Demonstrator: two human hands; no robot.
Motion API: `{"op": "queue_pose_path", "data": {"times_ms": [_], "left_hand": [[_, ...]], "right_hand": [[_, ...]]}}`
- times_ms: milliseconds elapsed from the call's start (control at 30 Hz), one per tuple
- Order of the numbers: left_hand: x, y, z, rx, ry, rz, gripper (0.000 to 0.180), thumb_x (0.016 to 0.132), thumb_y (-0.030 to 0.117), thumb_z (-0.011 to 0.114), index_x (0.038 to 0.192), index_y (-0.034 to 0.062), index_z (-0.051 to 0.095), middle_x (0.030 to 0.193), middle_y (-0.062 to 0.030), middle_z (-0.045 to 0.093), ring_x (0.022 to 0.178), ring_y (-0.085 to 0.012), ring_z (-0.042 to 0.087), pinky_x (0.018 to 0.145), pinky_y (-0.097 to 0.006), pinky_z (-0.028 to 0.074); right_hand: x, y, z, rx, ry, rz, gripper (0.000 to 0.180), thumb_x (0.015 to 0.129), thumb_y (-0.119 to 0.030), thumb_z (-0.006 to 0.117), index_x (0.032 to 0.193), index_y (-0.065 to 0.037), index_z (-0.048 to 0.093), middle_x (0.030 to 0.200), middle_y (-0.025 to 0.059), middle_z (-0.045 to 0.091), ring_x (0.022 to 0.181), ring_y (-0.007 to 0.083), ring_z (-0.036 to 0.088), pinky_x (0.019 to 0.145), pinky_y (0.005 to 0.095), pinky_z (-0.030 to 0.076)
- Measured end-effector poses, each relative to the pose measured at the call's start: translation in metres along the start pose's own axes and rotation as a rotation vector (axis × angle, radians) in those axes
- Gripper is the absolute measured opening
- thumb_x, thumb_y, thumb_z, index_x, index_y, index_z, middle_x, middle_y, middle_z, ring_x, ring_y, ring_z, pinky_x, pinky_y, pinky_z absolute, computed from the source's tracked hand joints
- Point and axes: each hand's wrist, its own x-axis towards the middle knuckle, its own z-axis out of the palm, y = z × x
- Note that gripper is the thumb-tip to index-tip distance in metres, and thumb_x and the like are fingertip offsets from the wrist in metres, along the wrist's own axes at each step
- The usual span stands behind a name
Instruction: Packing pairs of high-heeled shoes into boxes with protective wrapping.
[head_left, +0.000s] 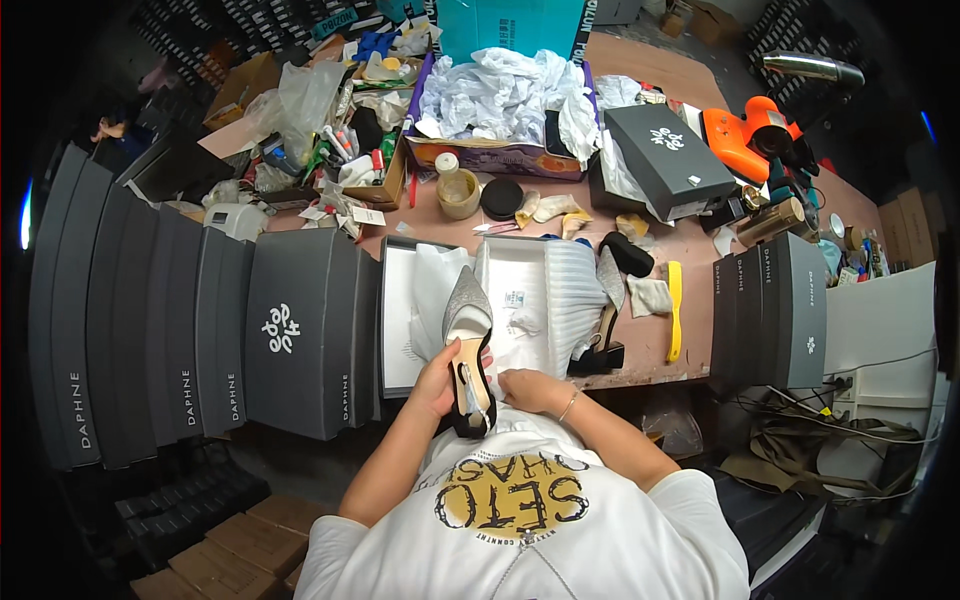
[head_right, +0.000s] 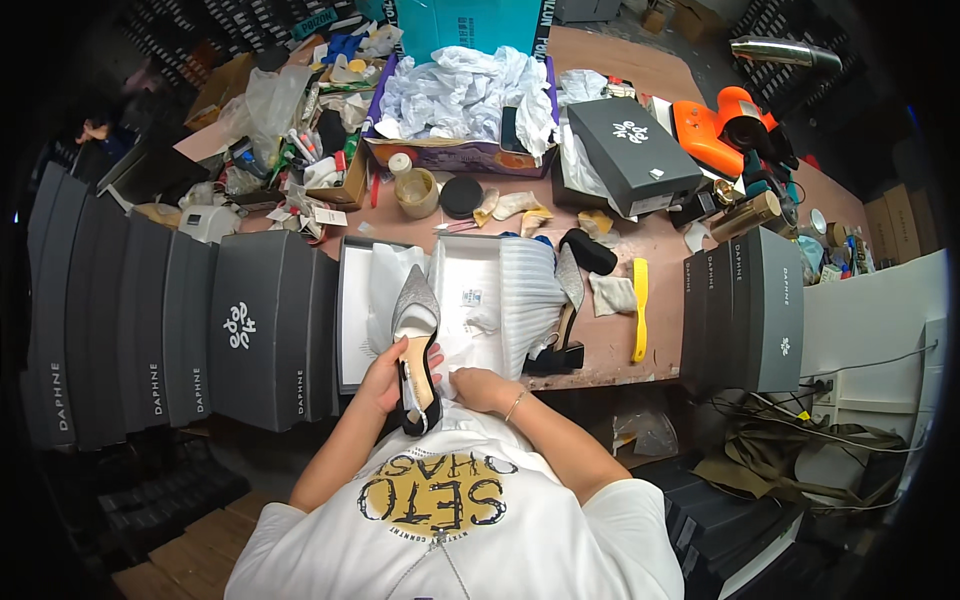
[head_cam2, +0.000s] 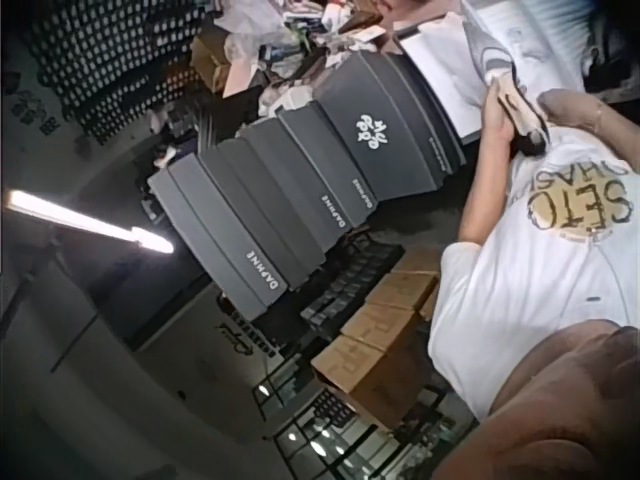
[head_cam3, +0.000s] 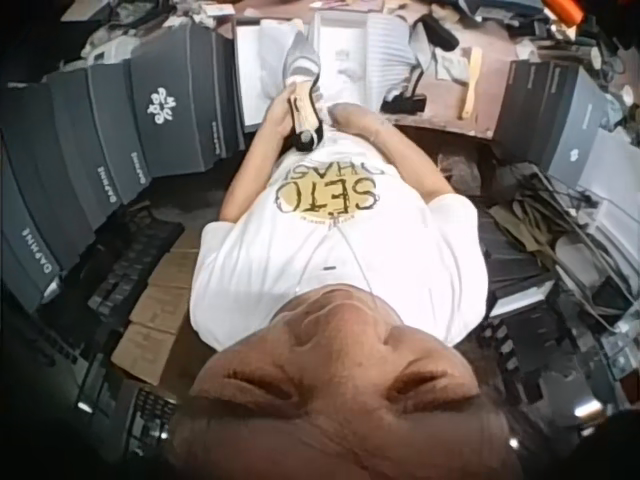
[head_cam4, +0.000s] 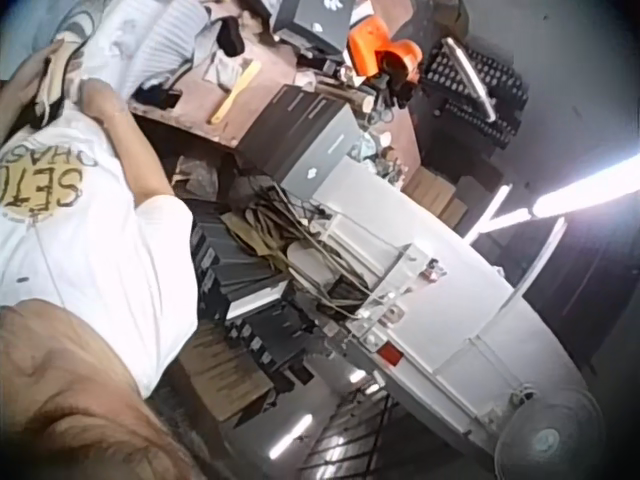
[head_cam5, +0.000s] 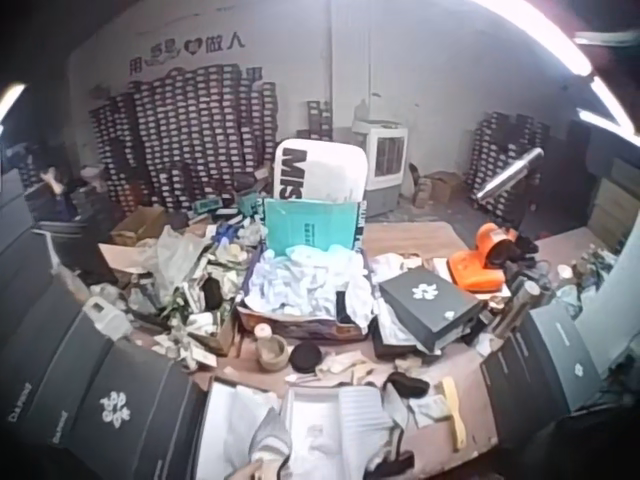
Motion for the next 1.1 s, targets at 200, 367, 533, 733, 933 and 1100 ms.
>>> {"op": "queue_pose_path", "data": {"times_ms": [200,367,533,733,933,1100], "left_hand": [[0.003,-0.001,0.000,0.013,0.070,-0.025,0.053,0.099,0.035,0.040,0.136,-0.0017,0.036,0.128,-0.0199,0.050,0.118,-0.0331,0.051,0.096,-0.051,0.046],[0.000,0.003,0.009,-0.025,0.007,-0.002,0.056,0.100,0.041,0.035,0.132,-0.0045,0.039,0.118,-0.0195,0.057,0.105,-0.0307,0.059,0.093,-0.043,0.049],[-0.009,0.008,0.014,-0.068,-0.104,0.116,0.051,0.099,0.039,0.030,0.127,0.0003,0.045,0.111,-0.0153,0.059,0.101,-0.0274,0.059,0.092,-0.042,0.048],[-0.014,0.003,0.053,0.008,-0.040,0.244,0.041,0.100,0.039,0.038,0.123,0.0065,0.047,0.107,-0.0081,0.058,0.100,-0.0179,0.057,0.085,-0.034,0.048],[0.001,0.002,0.057,0.235,-0.164,0.234,0.048,0.099,0.047,0.037,0.115,0.0037,0.049,0.086,-0.0083,0.059,0.074,-0.0179,0.062,0.069,-0.031,0.053],[0.018,0.011,0.050,0.142,-0.215,0.159,0.043,0.099,0.045,0.040,0.110,0.0054,0.053,0.085,-0.0058,0.058,0.072,-0.0159,0.060,0.067,-0.029,0.052]], "right_hand": [[0.030,0.039,-0.050,-0.310,0.505,0.135,0.025,0.079,-0.018,0.064,0.099,-0.004,0.063,0.090,0.0160,0.066,0.084,0.0328,0.064,0.075,0.0440,0.049],[0.075,0.063,-0.041,-0.609,0.599,0.063,0.018,0.076,-0.013,0.065,0.092,-0.008,0.059,0.087,0.0116,0.064,0.079,0.0275,0.063,0.066,0.0374,0.048],[0.003,-0.031,-0.099,0.370,0.642,-0.274,0.033,0.072,-0.014,0.070,0.102,-0.007,0.058,0.097,0.0101,0.060,0.084,0.0265,0.060,0.069,0.0385,0.045],[0.020,-0.044,-0.082,-0.360,0.915,-0.488,0.037,0.068,-0.011,0.066,0.104,-0.008,0.058,0.103,0.0068,0.055,0.097,0.0237,0.054,0.080,0.0368,0.039],[0.013,-0.032,-0.089,0.162,1.089,-0.198,0.055,0.076,-0.022,0.073,0.124,-0.004,0.053,0.125,0.0203,0.050,0.114,0.0393,0.049,0.093,0.0418,0.043],[0.006,-0.033,-0.121,0.201,0.858,-0.172,0.061,0.080,-0.025,0.072,0.132,-0.004,0.047,0.136,0.0249,0.042,0.122,0.0381,0.046,0.095,0.0391,0.044]]}}
